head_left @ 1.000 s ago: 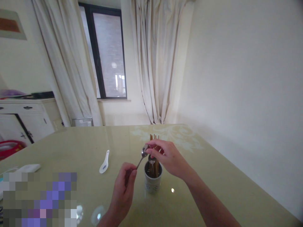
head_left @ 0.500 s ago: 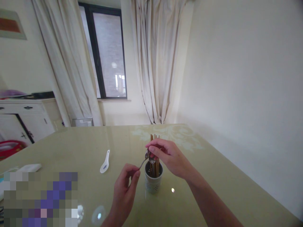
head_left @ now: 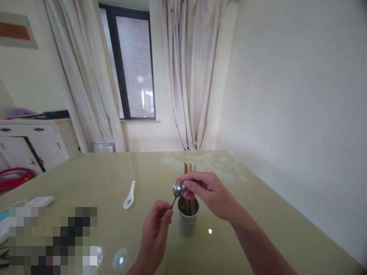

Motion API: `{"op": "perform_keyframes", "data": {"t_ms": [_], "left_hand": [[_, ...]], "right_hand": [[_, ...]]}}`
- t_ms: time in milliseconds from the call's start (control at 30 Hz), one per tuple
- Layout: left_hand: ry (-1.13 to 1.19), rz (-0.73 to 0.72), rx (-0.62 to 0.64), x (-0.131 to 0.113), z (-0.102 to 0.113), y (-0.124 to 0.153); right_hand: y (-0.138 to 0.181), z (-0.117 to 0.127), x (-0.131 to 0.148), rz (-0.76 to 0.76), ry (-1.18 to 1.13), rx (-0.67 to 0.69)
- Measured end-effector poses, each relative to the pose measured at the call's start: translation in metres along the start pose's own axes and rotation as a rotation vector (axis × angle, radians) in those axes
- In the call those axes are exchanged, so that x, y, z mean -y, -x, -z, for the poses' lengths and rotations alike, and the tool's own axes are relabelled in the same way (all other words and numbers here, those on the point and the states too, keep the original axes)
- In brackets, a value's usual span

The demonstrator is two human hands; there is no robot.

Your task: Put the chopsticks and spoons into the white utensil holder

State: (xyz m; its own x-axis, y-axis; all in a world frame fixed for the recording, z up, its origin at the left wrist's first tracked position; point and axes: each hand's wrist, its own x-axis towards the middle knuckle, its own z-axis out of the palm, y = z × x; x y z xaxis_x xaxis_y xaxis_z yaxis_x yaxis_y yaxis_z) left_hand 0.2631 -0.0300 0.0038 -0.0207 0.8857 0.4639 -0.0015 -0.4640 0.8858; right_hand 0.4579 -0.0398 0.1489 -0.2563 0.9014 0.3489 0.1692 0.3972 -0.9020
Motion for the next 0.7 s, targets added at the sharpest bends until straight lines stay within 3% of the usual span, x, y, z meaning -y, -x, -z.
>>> {"op": "perform_keyframes", "data": {"t_ms": [233, 433, 567, 700], "left_hand": [[-0.024, -0.128, -0.005, 0.003, 0.0, 0.001], [-0.058, -0.217, -0.069, 0.006, -0.001, 0.004], [-0.057, -0.141, -0.015, 0.008, 0.011, -0.01], [-0.322, 0.002, -0.115, 0.028, 0.048, -0.051]], "right_hand": [[0.002, 0.001, 0.003, -0.018, -0.052, 0.018], [0.001, -0.007, 0.005, 0.031, 0.154, -0.099], [0.002, 0.002, 0.005, 0.159, 0.248, -0.219], [0.004, 0.027, 0.009, 0.289, 0.419, -0.4]]}}
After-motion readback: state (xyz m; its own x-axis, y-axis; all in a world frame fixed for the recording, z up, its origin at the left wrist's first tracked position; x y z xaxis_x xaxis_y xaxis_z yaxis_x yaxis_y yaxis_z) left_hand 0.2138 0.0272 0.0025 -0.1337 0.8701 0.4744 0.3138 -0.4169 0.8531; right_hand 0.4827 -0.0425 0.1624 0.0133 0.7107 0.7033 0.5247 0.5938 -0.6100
